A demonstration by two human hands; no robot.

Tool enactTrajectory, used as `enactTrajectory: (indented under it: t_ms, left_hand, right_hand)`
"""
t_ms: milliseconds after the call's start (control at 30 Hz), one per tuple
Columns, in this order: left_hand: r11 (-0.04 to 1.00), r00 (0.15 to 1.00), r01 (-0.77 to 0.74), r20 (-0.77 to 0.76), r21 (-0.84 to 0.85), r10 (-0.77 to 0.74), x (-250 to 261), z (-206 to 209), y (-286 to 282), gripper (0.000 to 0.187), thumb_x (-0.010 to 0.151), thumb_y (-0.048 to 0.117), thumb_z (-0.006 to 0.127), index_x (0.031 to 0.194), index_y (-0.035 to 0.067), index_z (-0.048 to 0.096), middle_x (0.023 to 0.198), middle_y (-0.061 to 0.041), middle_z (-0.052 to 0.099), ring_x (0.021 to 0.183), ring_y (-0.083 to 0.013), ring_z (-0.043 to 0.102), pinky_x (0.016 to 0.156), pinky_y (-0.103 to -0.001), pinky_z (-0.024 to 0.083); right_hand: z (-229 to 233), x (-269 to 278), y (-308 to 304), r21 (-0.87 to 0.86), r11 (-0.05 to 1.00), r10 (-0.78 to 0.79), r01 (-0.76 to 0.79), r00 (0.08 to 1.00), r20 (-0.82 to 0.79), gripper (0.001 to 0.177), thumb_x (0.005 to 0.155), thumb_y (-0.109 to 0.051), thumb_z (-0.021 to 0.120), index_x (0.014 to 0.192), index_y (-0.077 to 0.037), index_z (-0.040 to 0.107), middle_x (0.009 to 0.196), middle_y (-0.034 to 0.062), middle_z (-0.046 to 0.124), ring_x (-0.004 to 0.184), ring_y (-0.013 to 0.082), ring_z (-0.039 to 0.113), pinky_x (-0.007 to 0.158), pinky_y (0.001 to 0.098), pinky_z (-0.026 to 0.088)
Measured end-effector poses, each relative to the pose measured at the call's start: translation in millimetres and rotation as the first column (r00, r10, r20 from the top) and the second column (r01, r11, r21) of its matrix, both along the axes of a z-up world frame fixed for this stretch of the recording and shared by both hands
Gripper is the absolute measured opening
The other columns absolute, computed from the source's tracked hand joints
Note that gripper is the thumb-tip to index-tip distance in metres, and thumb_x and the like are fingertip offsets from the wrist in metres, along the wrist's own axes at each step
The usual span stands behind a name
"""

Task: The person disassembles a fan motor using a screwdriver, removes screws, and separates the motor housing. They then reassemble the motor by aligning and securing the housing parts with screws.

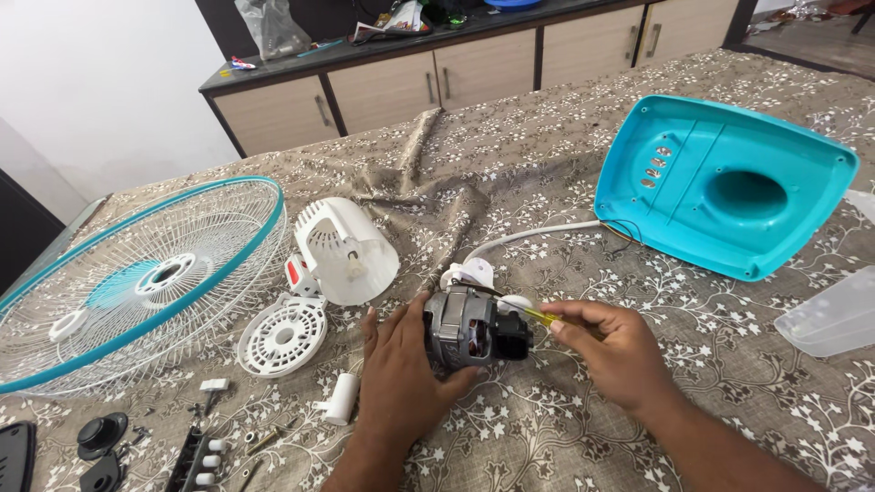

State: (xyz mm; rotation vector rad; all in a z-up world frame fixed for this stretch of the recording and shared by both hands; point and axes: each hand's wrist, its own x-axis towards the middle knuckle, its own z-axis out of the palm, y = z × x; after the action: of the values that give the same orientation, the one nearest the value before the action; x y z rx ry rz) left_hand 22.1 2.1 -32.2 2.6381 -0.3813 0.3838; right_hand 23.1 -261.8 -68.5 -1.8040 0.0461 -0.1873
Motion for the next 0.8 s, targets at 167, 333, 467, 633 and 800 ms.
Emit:
enactTrajectory:
  t_ms: [167, 333, 467, 633, 800]
  left_hand:
    - [1.000, 0.999, 0.012, -0.043, 0.018, -0.011, 1.7, 1.2, 0.1, 0.120, 0.067, 0.047, 0.088, 0.156, 0.002, 0.023, 0.152, -0.022, 0.045, 0.145, -0.0322, 0.033, 0.124, -0.044, -0.004]
    - [1.000, 0.999, 0.019, -0.047, -0.004, -0.019, 1.6, 0.6, 0.3, 0.118, 0.066, 0.042, 0.088, 0.157, 0.004, 0.023, 0.152, -0.021, 0.046, 0.145, -0.0318, 0.034, 0.124, -0.043, -0.004]
    - [0.999, 0.999, 0.028, -0.042, -0.028, -0.030, 1.5, 0.8, 0.6, 0.117, 0.066, 0.040, 0.087, 0.157, 0.004, 0.023, 0.152, -0.021, 0.046, 0.144, -0.0318, 0.036, 0.124, -0.043, -0.002]
    - [0.999, 0.999, 0.036, -0.037, -0.034, -0.038, 1.6, -0.6, 1.0, 0.117, 0.067, 0.040, 0.087, 0.157, 0.003, 0.023, 0.151, -0.021, 0.046, 0.144, -0.0327, 0.036, 0.125, -0.044, 0.000]
    - [0.998, 0.999, 0.048, -0.004, -0.041, -0.048, 2.7, -2.5, 1.9, 0.115, 0.066, 0.039, 0.087, 0.156, 0.003, 0.026, 0.151, -0.022, 0.047, 0.143, -0.0349, 0.036, 0.124, -0.045, 0.000]
  right_hand:
    - [1.6, 2.1, -2.8, -0.080, 0.996, -0.039, 0.036, 0.998, -0.042, 0.020, 0.085, -0.009, 0.074, 0.102, -0.014, 0.084, 0.081, 0.0057, 0.083, 0.062, 0.0098, 0.069, 0.056, 0.0256, 0.054]
    - [-2.1, 3.5, -5.4, -0.090, 0.995, -0.038, 0.036, 0.999, -0.019, 0.017, 0.085, -0.009, 0.075, 0.099, -0.010, 0.085, 0.074, 0.0062, 0.080, 0.056, 0.0098, 0.062, 0.050, 0.0260, 0.046]
    - [-5.5, 4.8, -9.4, -0.087, 0.996, -0.024, 0.023, 1.000, -0.006, 0.018, 0.084, -0.007, 0.074, 0.099, -0.008, 0.085, 0.071, 0.0066, 0.079, 0.055, 0.0096, 0.063, 0.050, 0.0259, 0.047]
    - [-9.5, 6.7, -10.8, -0.040, 0.999, -0.001, 0.002, 1.000, 0.016, 0.017, 0.085, -0.006, 0.073, 0.098, -0.005, 0.084, 0.069, 0.0066, 0.077, 0.057, 0.0092, 0.063, 0.052, 0.0255, 0.048]
    - [-9.3, 6.2, -12.5, -0.102, 0.995, -0.006, 0.004, 1.000, -0.013, 0.016, 0.086, -0.008, 0.074, 0.098, -0.006, 0.085, 0.066, 0.0069, 0.074, 0.055, 0.0106, 0.057, 0.051, 0.0275, 0.044]
